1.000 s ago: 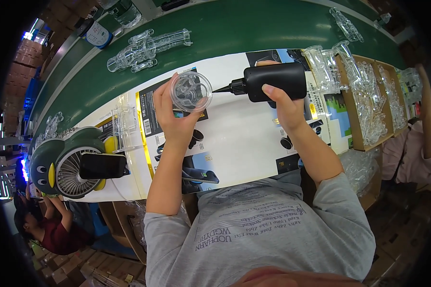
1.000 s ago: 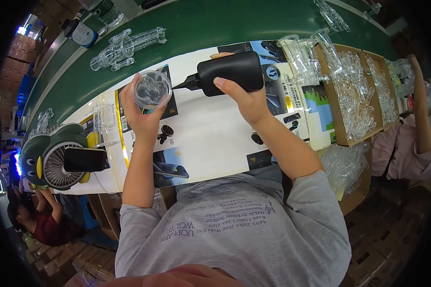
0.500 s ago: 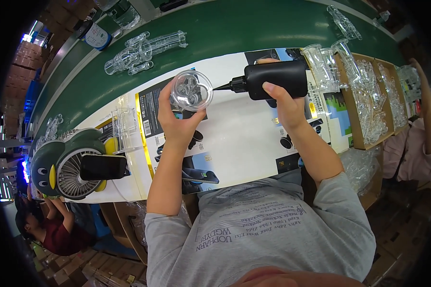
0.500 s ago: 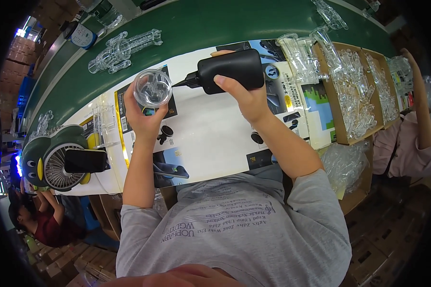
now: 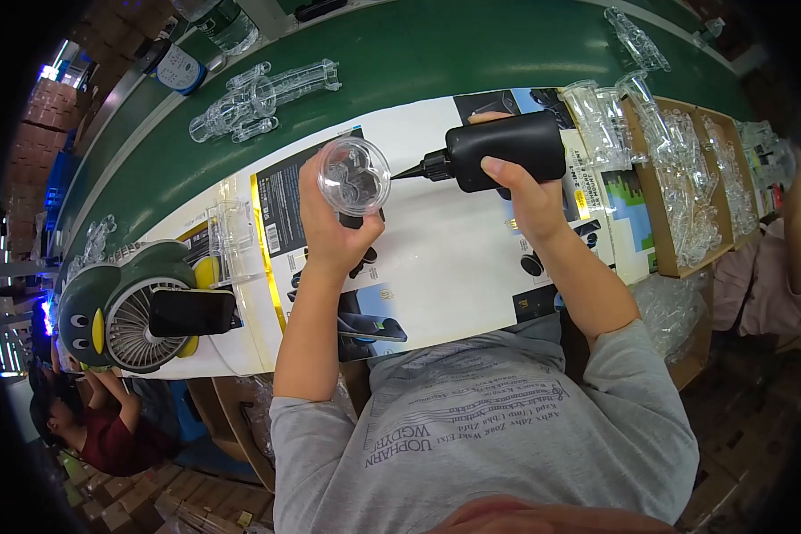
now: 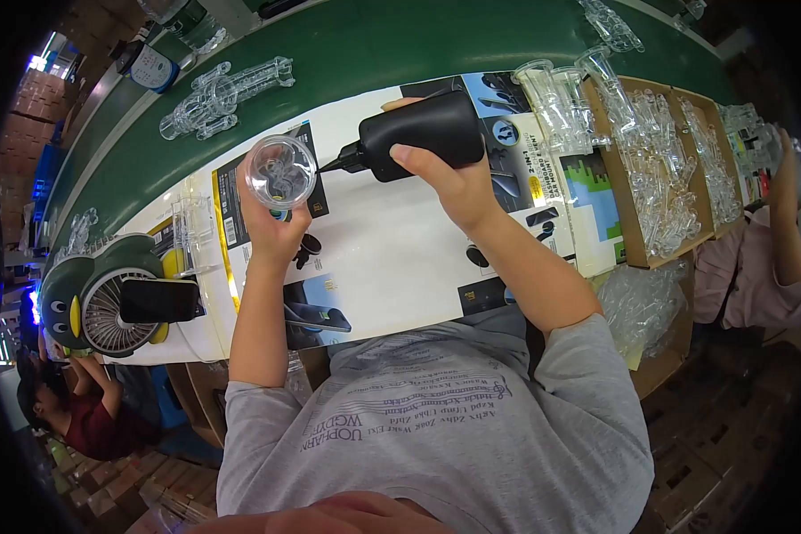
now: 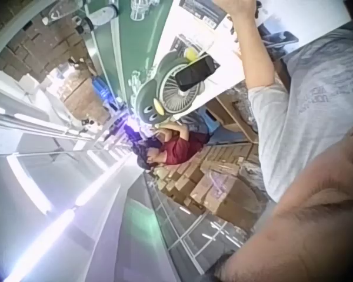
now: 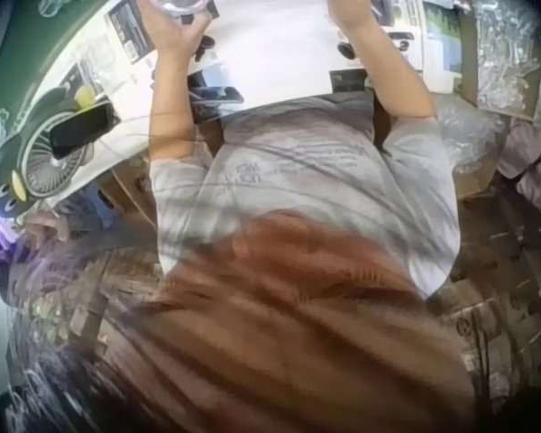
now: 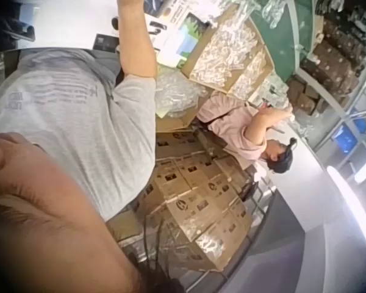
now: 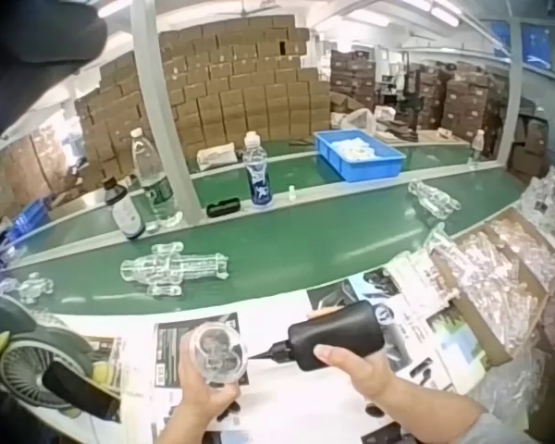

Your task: Assembling clear plastic housing components using a solvent dispenser at a factory workstation.

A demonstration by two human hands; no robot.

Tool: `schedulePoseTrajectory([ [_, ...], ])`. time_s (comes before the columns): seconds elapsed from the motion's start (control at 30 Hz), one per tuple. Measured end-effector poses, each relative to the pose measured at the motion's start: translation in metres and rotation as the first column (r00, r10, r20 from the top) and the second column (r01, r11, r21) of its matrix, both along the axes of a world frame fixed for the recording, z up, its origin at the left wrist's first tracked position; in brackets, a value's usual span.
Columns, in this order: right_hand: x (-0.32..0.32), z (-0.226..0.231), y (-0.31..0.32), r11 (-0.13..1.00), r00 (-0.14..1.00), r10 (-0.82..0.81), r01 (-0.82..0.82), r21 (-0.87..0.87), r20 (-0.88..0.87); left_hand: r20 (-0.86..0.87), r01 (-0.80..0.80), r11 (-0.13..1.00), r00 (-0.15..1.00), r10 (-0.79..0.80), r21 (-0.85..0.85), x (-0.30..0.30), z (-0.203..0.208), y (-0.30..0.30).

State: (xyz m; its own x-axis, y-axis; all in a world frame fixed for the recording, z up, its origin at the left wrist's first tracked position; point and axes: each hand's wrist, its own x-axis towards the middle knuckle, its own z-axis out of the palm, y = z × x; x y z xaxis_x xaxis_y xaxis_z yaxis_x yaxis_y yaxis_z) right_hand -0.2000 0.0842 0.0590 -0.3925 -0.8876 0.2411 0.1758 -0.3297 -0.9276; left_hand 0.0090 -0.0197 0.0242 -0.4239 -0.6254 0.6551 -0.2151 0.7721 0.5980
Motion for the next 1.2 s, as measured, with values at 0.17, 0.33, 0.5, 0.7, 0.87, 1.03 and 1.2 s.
schedulePoseTrajectory([
  [0.17,0.0008,0.0017,0.0014,0.999,1.0,0.01,-0.01,0.032,0.018,0.014,0.007,1.0,1.0,-0.006,-0.007,0.0006,-0.0018,-0.0002],
  [0.33,-0.0008,0.0003,0.0005,0.999,1.0,0.01,-0.01,0.031,0.009,0.035,0.002,1.0,0.999,-0.001,-0.022,-0.0005,-0.001,0.0004],
  [0.5,0.0004,0.0004,0.0004,1.0,1.0,0.001,-0.001,0.027,-0.003,0.029,-0.007,1.0,1.0,0.006,0.012,-0.0023,-0.0021,0.001],
  [0.7,0.0019,0.0016,0.0017,0.999,1.0,0.013,-0.012,0.042,-0.007,0.012,0.005,0.999,1.0,-0.005,0.045,-0.0022,-0.0036,0.0006],
  [0.87,0.0024,0.0013,0.0018,1.0,0.999,0.013,-0.013,0.014,-0.039,0.0,0.018,0.998,1.0,-0.018,0.055,-0.0033,-0.002,0.0002],
  [1.03,0.0008,0.0033,0.0015,1.0,0.999,0.011,-0.01,0.014,-0.053,0.005,0.057,0.998,0.998,-0.057,0.04,-0.0006,0.0005,0.0017],
  [1.2,0.0002,0.0032,0.002,1.0,0.997,0.008,-0.007,0.018,-0.073,-0.018,0.084,0.992,0.996,-0.082,0.09,-0.0023,0.0002,0.0007],
])
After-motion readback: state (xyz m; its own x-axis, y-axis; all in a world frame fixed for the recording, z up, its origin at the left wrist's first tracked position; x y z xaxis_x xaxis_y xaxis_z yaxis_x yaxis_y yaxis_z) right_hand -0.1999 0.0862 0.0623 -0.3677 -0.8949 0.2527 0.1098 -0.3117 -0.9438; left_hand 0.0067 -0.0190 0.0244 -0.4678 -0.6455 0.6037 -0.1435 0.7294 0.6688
